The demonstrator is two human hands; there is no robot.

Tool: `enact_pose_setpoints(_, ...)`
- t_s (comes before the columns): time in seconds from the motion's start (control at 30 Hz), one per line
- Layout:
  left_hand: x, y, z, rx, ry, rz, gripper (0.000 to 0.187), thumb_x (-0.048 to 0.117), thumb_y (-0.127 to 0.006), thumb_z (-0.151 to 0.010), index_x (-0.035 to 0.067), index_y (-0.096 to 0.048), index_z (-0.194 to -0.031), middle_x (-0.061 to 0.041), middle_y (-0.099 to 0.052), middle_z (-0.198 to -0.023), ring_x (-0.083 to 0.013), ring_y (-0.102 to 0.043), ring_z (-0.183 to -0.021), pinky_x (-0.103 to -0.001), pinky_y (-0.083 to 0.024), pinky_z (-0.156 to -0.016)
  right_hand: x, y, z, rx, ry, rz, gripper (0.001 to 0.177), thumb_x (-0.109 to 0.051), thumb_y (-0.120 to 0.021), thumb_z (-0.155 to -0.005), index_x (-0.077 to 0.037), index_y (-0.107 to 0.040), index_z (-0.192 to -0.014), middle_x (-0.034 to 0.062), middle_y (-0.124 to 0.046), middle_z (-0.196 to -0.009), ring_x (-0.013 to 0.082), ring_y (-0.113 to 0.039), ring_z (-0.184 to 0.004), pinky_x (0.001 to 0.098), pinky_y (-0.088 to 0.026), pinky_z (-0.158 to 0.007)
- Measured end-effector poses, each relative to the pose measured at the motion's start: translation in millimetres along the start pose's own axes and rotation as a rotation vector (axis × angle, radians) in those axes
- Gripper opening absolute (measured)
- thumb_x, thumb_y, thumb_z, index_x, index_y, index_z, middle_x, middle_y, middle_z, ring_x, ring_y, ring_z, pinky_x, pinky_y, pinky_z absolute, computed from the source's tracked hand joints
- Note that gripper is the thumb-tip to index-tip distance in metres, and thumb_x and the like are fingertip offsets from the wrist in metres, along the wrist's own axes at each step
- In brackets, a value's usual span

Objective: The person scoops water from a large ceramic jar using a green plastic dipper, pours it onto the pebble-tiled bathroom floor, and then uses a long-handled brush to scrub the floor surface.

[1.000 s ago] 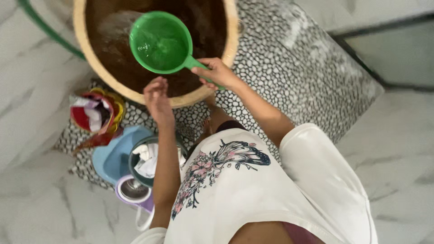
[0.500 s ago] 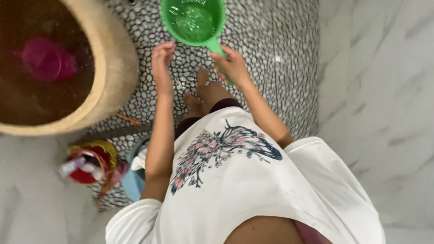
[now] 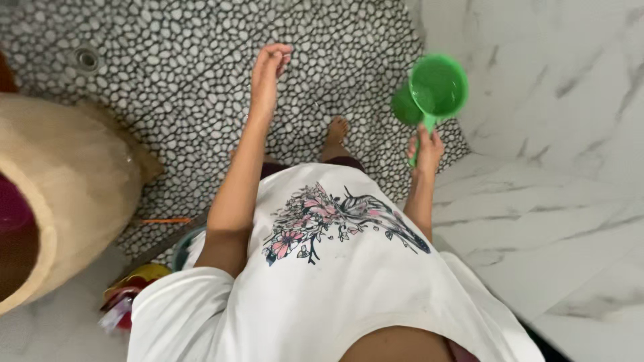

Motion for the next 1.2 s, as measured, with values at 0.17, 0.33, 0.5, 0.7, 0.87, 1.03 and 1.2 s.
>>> enact_pose_setpoints(0.17,-31.0,-97.0,-14.6,-0.01,0.033,-0.005,0.025,0.025,-0.051,-0.11,0.008,-0.068,-0.117,0.0,-0.064,-0.112,-0.0121,-0.055,-0.104,-0.028,-0.043,-0.095,7.4,149.3,-73.7,0.175,-0.034,-0.025,0.018,-0.012,-0.066,-0.096,-0.001,-0.058,-0.107,0.0061,-0.062,-0.076,0.012,-0.054,-0.056,0.026,-0.043,-0.047)
enact_pose_setpoints(0.33,-30.3,-156.6,-29.6,0.017,0.027,-0.085,0.021,0.026,-0.054,-0.107,0.011,-0.067,-0.115,0.001,-0.066,-0.121,-0.0114,-0.058,-0.119,-0.028,-0.043,-0.107,-23.0,212.9,-136.8,0.296,-0.056,0.002,0.016,-0.012,-0.065,-0.096,0.003,-0.061,-0.1,0.0099,-0.065,-0.078,0.0134,-0.055,-0.057,0.0265,-0.045,-0.049)
enact_pose_setpoints(0.5,-26.5,-176.2,-49.2,0.08,0.097,-0.072,0.022,0.026,-0.054,-0.104,0.012,-0.068,-0.114,0.003,-0.067,-0.12,-0.0104,-0.055,-0.112,-0.026,-0.041,-0.099,-52.9,204.5,-213.5,0.255,-0.097,-0.002,0.019,-0.016,-0.066,-0.099,0.001,-0.059,-0.096,0.0135,-0.067,-0.078,0.0144,-0.056,-0.055,0.0258,-0.046,-0.046)
enact_pose_setpoints(0.7,-47.9,-189.4,-95.7,0.11,0.045,0.028,0.018,0.018,-0.056,-0.103,0.009,-0.068,-0.113,0.0,-0.066,-0.117,-0.0118,-0.053,-0.113,-0.026,-0.04,-0.104,-84.0,111.3,-356.3,0.24,-0.242,0.049,0.018,-0.007,-0.06,-0.09,-0.002,-0.064,-0.107,0.0114,-0.068,-0.085,0.0208,-0.07,-0.062,0.0259,-0.05,-0.045)
enact_pose_setpoints(0.87,-61.7,-182.4,-152.8,0.141,0.044,0.122,0.017,0.018,-0.058,-0.105,0.01,-0.069,-0.116,0.001,-0.062,-0.118,-0.0152,-0.053,-0.117,-0.031,-0.039,-0.107,-113.3,-25.7,-474.7,0.146,-0.283,0.061,0.018,-0.008,-0.055,-0.095,-0.002,-0.062,-0.111,0.0159,-0.069,-0.088,0.0264,-0.071,-0.062,0.0293,-0.049,-0.043)
enact_pose_setpoints(1.03,-36.1,-165.7,-206.3,0.274,0.071,0.042,0.019,0.026,-0.058,-0.105,0.012,-0.067,-0.114,-0.001,-0.067,-0.124,-0.0186,-0.059,-0.126,-0.035,-0.043,-0.112,-144.9,-160.5,-549.1,-0.018,-0.287,0.219,0.011,-0.002,-0.053,-0.093,-0.002,-0.061,-0.1,0.0175,-0.067,-0.077,0.0253,-0.065,-0.058,0.0307,-0.043,-0.041)
enact_pose_setpoints(1.2,-7.7,-140.4,-254.0,0.327,0.046,0.051,0.022,0.027,-0.057,-0.103,0.012,-0.066,-0.116,-0.001,-0.068,-0.126,-0.0171,-0.057,-0.125,-0.034,-0.04,-0.11,-178.0,-272.1,-606.6,-0.011,-0.22,0.297,0.011,-0.003,-0.057,-0.091,0.001,-0.059,-0.081,0.0165,-0.062,-0.065,0.025,-0.063,-0.053,0.0322,-0.045,-0.041)
Point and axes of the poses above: each hand's wrist, its own z-axis away from the middle knuckle, its own y-axis out of the back of the hand, x = y × z, the point moved 2 cm from there along -z, towards the middle knuckle
